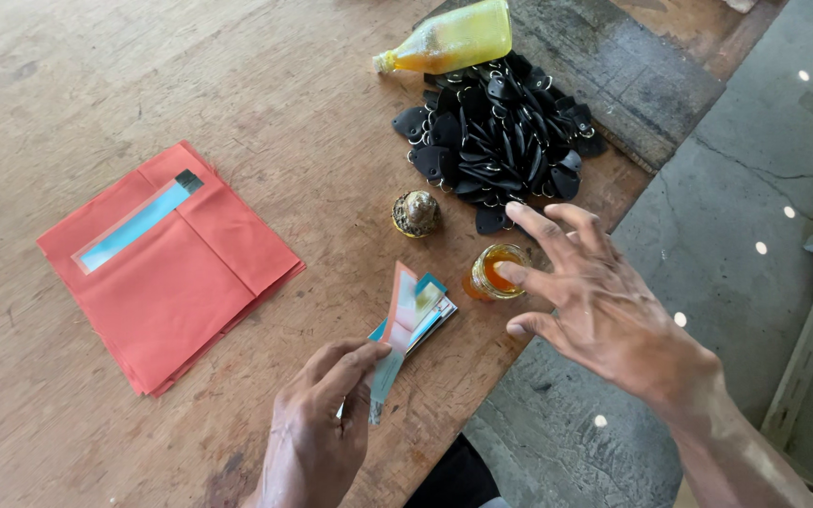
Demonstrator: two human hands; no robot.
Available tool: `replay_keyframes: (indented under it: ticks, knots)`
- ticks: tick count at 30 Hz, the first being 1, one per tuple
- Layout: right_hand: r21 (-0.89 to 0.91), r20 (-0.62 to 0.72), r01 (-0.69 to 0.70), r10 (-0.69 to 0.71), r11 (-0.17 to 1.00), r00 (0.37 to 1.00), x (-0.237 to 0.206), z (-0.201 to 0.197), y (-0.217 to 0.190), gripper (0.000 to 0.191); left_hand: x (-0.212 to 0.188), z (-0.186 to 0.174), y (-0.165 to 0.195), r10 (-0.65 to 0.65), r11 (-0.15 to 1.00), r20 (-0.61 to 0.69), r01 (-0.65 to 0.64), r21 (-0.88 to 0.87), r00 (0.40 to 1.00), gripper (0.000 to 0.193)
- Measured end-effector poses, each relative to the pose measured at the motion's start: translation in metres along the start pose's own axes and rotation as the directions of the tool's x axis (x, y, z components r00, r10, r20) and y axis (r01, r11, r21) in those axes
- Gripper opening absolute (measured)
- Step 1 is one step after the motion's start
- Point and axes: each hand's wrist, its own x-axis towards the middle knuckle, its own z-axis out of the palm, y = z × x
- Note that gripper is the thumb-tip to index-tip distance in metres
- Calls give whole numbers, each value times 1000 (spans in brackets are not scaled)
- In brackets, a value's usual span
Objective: The person applies glue with a finger to printed paper strips and inserts each strip into the slot of a folded red paper envelope, pressing it flat. They then stack the finished envelope with completed ones and repeat the process with new strips and envelopes.
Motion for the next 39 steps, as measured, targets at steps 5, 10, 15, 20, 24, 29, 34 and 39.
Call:
replay_keyframes:
  ticks: [5,10,15,20,24,29,34,39]
  knots:
    - [-15,115,-24,26,1000,993,17,5,4,50,-9,9,-2,114,979,51,-103,-178,992,16]
    - [94,-67,35,-29,995,997,-4,-1,9,53,-15,33,-5,0,934,286,102,-341,958,21]
    - [116,-214,95,-69,989,974,-29,-2,6,72,-14,72,1,-164,949,327,240,-207,931,16]
    - [148,-267,87,-45,985,963,-43,6,4,73,-21,80,6,-45,980,229,87,-180,972,15]
    - [206,-230,49,-1,977,973,-52,13,5,66,-23,82,9,-93,981,259,132,-140,961,16]
    - [87,-316,21,8,996,949,-78,-10,3,40,-23,86,10,-151,973,293,194,-127,944,18]
    - [591,-594,66,378,804,710,-138,-1,-9,44,-21,91,11,-143,975,298,186,-123,944,19]
    - [831,-263,40,328,554,907,-141,94,12,67,-20,92,12,-170,975,332,206,-78,928,17]
